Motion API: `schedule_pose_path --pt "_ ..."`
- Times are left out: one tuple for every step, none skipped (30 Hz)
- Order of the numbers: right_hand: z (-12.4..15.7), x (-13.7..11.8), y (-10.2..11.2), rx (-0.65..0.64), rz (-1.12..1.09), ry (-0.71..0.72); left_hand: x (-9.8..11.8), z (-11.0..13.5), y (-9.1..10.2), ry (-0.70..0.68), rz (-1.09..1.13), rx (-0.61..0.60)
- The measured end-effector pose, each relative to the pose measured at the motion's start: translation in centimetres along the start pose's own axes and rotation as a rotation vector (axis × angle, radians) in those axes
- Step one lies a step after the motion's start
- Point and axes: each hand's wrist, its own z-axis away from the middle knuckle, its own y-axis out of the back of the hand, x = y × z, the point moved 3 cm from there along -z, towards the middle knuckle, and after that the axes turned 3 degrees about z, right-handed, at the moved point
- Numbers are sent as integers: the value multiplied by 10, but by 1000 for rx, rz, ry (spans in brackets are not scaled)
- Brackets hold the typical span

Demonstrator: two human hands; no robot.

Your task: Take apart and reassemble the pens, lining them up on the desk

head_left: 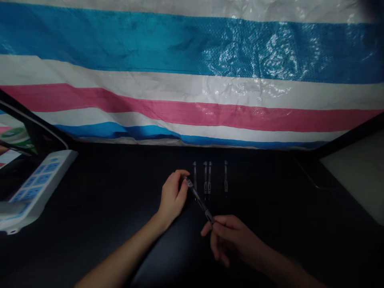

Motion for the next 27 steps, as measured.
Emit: schedule_pose_path --pt "0 0 0 8 8 -1 -1 -3 0 -63 -112 -35" --pt "0 0 0 13 15 -3 -3 -5 -1 -99 -181 -81" --pt "0 0 0 13 22 -6 -5 -6 -3 -119 -206 -118" --pt "0 1 0 9 29 -8 -6 -5 -6 -133 -209 -160" --pt "0 1 0 3 34 -8 -7 -4 -9 -146 -194 -196" --pt "-1 2 0 -3 40 -8 -7 -3 -13 -161 -171 -222" --pt "-1 2 0 -7 47 -6 -7 -1 -15 -171 -149 -240" --pt "-1 2 0 -9 54 -4 -7 1 -17 -177 -130 -252" --pt "-1 1 1 -6 59 1 -6 2 -19 -178 -117 -259" --pt "-1 1 1 -2 65 6 -6 3 -19 -174 -108 -262" --pt "-2 0 1 4 71 10 -6 4 -20 -170 -104 -266" --pt "-2 -1 1 10 75 14 -6 4 -20 -167 -103 -271" --pt "-2 -1 2 16 78 19 -7 4 -19 -165 -103 -273" --pt "-2 -2 2 20 81 20 -7 3 -19 -164 -105 -274" --pt "-2 -2 3 25 84 19 -7 3 -19 -163 -108 -274" --pt "-2 -2 3 29 85 17 -7 2 -18 -163 -111 -275" --pt "-2 -2 4 32 84 16 -7 2 -18 -164 -114 -273" --pt "-2 -2 5 34 83 16 -6 2 -18 -165 -117 -270" --pt "-2 -1 5 35 84 18 -6 2 -18 -164 -119 -267" --pt "-2 -1 6 38 83 23 -5 2 -17 -161 -120 -265" --pt "-2 -1 7 41 81 27 -5 1 -17 -154 -115 -259" --pt "-2 -1 7 43 81 30 -5 1 -16 -144 -106 -252" --pt "-2 0 7 45 80 30 -5 1 -16 -133 -90 -243" --pt "-3 0 8 46 79 29 -4 0 -15 -117 -69 -235" --pt "-3 0 8 45 77 27 -4 0 -14 -99 -41 -224" --pt "-3 0 8 44 73 24 -4 -1 -13 -75 -3 -210" --pt "-3 -1 8 44 69 23 -3 -2 -12 -42 45 -190"
